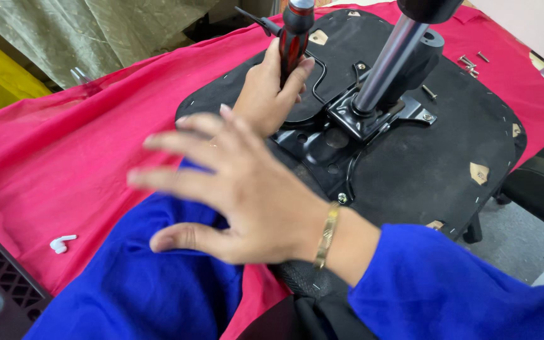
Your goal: The person uses a screwdriver to fasten screws into the underside of an overturned chair seat, securing the central metal base to the seat. The person repeatedly picks up screws and tightens them into the mounting plate.
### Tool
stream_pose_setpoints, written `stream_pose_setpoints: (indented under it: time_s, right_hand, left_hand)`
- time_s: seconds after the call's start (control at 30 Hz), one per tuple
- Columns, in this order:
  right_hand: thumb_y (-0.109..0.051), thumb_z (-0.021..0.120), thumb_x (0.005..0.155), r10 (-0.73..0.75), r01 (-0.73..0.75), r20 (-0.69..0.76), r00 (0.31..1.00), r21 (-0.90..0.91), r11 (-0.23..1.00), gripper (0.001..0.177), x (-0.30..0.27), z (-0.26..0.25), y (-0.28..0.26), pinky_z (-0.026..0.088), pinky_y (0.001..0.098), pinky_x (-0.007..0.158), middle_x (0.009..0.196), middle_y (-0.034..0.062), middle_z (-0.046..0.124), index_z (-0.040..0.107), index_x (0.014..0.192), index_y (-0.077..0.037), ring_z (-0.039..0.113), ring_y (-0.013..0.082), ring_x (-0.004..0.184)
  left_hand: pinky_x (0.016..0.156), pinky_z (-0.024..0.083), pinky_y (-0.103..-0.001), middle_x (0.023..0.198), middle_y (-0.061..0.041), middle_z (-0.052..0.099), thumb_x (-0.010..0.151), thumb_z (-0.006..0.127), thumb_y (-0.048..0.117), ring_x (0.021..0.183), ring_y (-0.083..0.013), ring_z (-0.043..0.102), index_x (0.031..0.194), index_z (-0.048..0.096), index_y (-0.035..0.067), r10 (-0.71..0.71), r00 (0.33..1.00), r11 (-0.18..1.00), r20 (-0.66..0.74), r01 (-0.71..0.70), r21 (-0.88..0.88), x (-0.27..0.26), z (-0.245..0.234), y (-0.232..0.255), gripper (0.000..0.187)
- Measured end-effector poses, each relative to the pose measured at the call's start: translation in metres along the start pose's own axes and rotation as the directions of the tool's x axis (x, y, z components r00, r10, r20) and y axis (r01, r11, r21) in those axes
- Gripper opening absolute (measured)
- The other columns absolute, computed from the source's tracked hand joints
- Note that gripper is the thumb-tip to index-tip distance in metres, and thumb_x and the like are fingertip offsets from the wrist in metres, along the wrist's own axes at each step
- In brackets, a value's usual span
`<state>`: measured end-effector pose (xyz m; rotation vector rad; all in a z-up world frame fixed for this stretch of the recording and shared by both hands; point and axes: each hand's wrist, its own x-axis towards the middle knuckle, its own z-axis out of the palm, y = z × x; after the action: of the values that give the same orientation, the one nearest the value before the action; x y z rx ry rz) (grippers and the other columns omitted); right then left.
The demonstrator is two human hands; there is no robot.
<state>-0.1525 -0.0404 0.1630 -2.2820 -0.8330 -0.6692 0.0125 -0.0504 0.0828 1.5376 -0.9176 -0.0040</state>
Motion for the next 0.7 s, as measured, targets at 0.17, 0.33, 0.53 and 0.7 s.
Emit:
stream_pose_setpoints:
  time_s: [0.17, 0.33, 0.53, 0.7]
  right_hand:
    - [-0.025, 0.064, 0.101, 0.128, -0.145, 0.119, 0.985, 0.147, 0.978, 0.018, 0.002, 0.017, -0.014, 0.014, 0.0692, 0.129, 0.112, -0.0007, 0.078, 0.078, 0.108, -0.016, 0.069, 0.0207, 0.124]
    - [-0.026, 0.059, 0.112, 0.216, -0.261, 0.149, 0.965, 0.643, 0.720, 0.022, -0.014, 0.005, -0.012, 0.045, 0.0395, 0.116, 0.100, 0.0022, 0.078, 0.073, 0.113, -0.008, 0.076, 0.0123, 0.099]
    - [-0.012, 0.063, 0.114, 0.336, -0.176, -0.473, 0.814, 0.351, 0.920, 0.022, -0.011, -0.039, 0.066, 0.057, 0.0202, 0.077, 0.109, 0.0060, 0.068, 0.060, 0.131, 0.002, 0.067, 0.0093, 0.092]
    - [-0.006, 0.062, 0.107, 0.279, -0.230, -0.278, 0.919, 0.196, 0.953, 0.040, 0.006, -0.079, 0.116, 0.053, 0.0174, 0.069, 0.122, 0.0041, 0.058, 0.048, 0.144, 0.001, 0.058, 0.0061, 0.089]
  left_hand:
    - [0.062, 0.059, -0.031, 0.076, -0.006, 0.071, 0.104, 0.059, 0.031, 0.064, -0.0155, 0.073, 0.121, 0.049, 0.005, 0.019, 0.999, 0.999, 0.030, -0.020, 0.039, -0.006, -0.005, 0.002, 0.033]
    - [0.064, 0.061, -0.032, 0.086, -0.008, 0.073, 0.105, 0.060, 0.034, 0.067, -0.0164, 0.074, 0.119, 0.051, 0.004, -0.076, 0.997, 0.997, 0.014, 0.076, 0.027, -0.006, -0.004, -0.003, 0.034]
    - [0.070, 0.062, -0.032, 0.100, -0.008, 0.073, 0.102, 0.064, 0.035, 0.085, -0.0156, 0.074, 0.128, 0.053, 0.005, -0.071, 0.997, 0.997, 0.032, 0.071, -0.020, 0.002, -0.014, -0.010, 0.041]
    - [0.072, 0.063, -0.030, 0.103, -0.006, 0.071, 0.102, 0.063, 0.035, 0.089, -0.0138, 0.074, 0.124, 0.055, 0.005, -0.110, 0.978, 0.992, 0.180, 0.120, -0.047, 0.006, -0.024, 0.000, 0.039]
